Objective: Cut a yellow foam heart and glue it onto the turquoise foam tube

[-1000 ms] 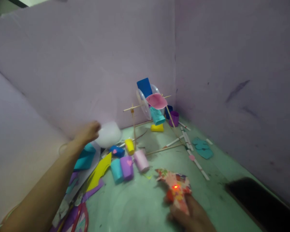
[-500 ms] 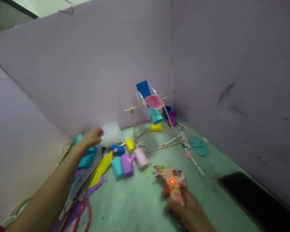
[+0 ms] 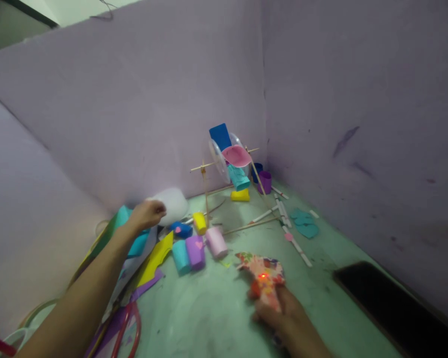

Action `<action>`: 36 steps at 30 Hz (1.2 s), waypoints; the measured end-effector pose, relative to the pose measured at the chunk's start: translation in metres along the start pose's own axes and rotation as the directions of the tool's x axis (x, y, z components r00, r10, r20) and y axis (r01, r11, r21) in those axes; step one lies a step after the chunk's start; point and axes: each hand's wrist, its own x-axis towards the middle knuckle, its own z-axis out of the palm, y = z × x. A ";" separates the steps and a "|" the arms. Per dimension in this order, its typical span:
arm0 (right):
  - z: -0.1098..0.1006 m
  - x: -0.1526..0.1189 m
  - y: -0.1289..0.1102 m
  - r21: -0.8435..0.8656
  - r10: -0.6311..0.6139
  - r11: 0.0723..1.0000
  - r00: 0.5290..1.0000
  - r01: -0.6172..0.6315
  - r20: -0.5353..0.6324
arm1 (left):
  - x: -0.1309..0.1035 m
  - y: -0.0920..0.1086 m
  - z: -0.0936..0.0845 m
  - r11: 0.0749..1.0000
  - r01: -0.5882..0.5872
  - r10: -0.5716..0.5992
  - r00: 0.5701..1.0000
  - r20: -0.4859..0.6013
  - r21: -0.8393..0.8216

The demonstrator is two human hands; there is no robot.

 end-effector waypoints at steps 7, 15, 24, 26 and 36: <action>-0.001 -0.001 -0.001 -0.010 -0.010 1.000 1.000 0.010 0.007 | 0.000 0.009 0.002 1.000 -0.001 0.002 1.000 -0.015 0.015; -0.004 -0.001 -0.001 -0.026 0.014 1.000 1.000 -0.014 0.025 | -0.003 -0.012 -0.015 0.985 0.134 -0.151 0.976 -0.156 -0.111; -0.002 0.000 -0.002 0.015 -0.001 1.000 1.000 0.001 -0.013 | -0.043 0.001 -0.026 0.799 0.052 -0.395 0.797 -0.457 -0.599; -0.001 -0.003 -0.005 0.048 -0.015 0.999 1.000 0.017 -0.027 | -0.065 0.014 -0.029 0.673 -0.041 -0.455 0.764 -0.457 -0.739; 0.004 -0.033 -0.038 0.481 -0.011 0.874 0.986 -0.072 0.167 | -0.234 0.114 0.053 -0.724 0.245 -0.116 0.878 0.464 -0.645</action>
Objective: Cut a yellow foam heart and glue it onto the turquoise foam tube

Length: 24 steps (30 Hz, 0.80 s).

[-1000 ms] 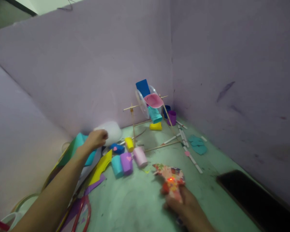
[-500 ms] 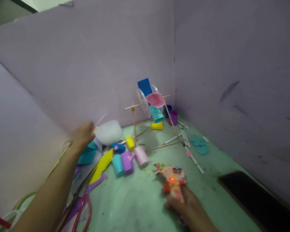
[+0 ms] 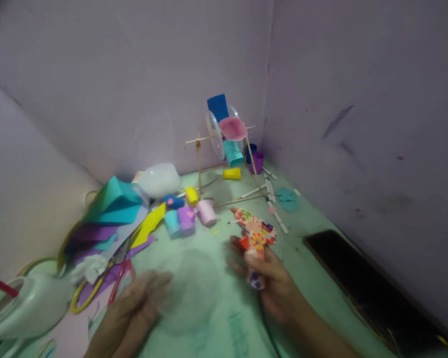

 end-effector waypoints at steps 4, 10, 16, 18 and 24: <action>0.005 -0.004 0.004 -0.022 0.035 0.999 0.999 -0.034 0.037 | -0.009 -0.032 -0.010 0.997 0.082 -0.082 0.997 0.000 -0.012; -0.001 -0.004 0.010 -0.191 -0.023 0.981 1.000 0.026 0.019 | -0.008 -0.029 -0.007 0.975 0.063 -0.060 0.998 -0.017 0.214; -0.002 -0.004 0.014 -0.250 -0.055 0.966 0.998 0.062 0.033 | -0.012 -0.031 -0.003 0.949 0.018 -0.013 1.000 -0.016 0.315; -0.002 -0.004 0.015 -0.281 -0.048 0.958 0.998 0.058 0.045 | -0.013 -0.034 0.000 0.934 -0.018 0.034 0.999 -0.040 0.358; -0.010 -0.006 0.009 -0.453 -0.181 0.869 0.980 0.200 0.086 | -0.008 -0.042 0.004 0.913 -0.095 0.157 0.979 -0.127 0.397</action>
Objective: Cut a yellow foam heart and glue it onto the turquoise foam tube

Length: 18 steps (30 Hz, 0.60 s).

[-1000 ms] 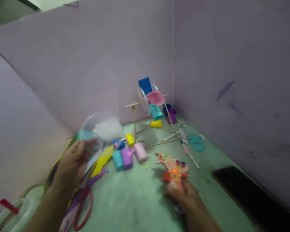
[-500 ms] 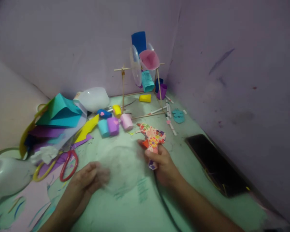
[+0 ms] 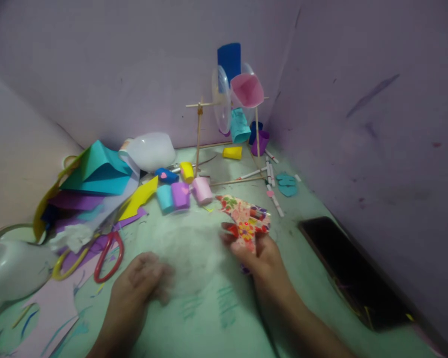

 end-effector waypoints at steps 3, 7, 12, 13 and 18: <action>-0.007 -0.003 -0.007 -0.096 0.003 0.995 1.000 -0.005 -0.025 | 0.002 -0.001 0.002 0.999 -0.016 0.016 1.000 -0.026 -0.028; -0.006 -0.010 -0.014 -0.208 0.031 0.978 1.000 -0.029 0.003 | 0.000 0.002 0.006 0.999 -0.027 0.025 0.998 -0.051 -0.040; 0.006 -0.020 -0.013 -0.343 0.072 0.938 0.997 -0.054 0.039 | -0.003 0.004 0.008 0.999 -0.030 0.029 0.998 -0.049 -0.034; 0.008 -0.022 -0.012 -0.349 0.083 0.935 0.996 -0.066 0.034 | -0.003 0.003 0.009 0.999 -0.032 0.031 0.998 -0.049 -0.027; -0.003 -0.024 -0.008 -0.261 0.135 0.955 0.990 -0.143 -0.049 | -0.003 0.000 0.008 0.997 -0.033 0.034 0.999 0.009 -0.068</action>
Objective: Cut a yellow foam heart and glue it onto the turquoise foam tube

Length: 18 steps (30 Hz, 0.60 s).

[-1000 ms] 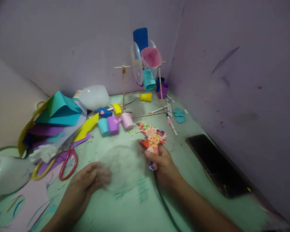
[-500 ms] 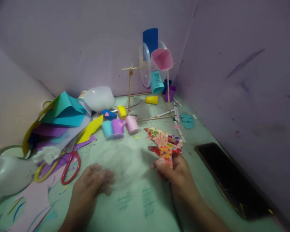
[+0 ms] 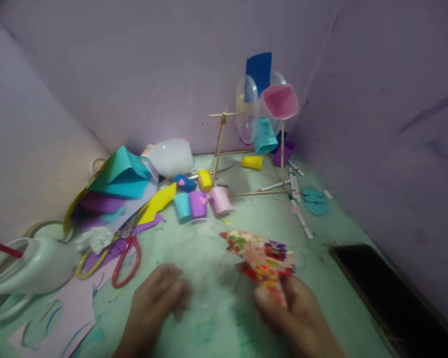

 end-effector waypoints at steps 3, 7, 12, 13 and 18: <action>-0.015 0.008 0.000 0.149 -0.007 0.989 1.000 0.011 -0.025 | 0.002 0.006 -0.011 0.993 -0.058 0.057 0.998 -0.011 -0.099; -0.025 0.014 -0.010 0.352 -0.026 0.934 0.991 0.070 -0.128 | 0.008 0.026 -0.038 0.926 -0.354 0.288 0.887 -0.362 -0.129; -0.019 0.011 -0.018 0.363 -0.049 0.926 0.987 0.103 -0.153 | 0.009 0.043 -0.049 0.896 -0.434 0.331 0.797 -0.505 -0.097; -0.018 0.010 -0.018 0.343 -0.066 0.932 0.986 0.115 -0.153 | 0.007 0.043 -0.045 0.903 -0.418 0.322 0.812 -0.486 -0.099; -0.009 0.001 -0.014 0.065 -0.137 0.989 0.991 0.136 0.013 | -0.006 0.024 -0.012 0.973 -0.230 0.213 0.933 -0.290 -0.024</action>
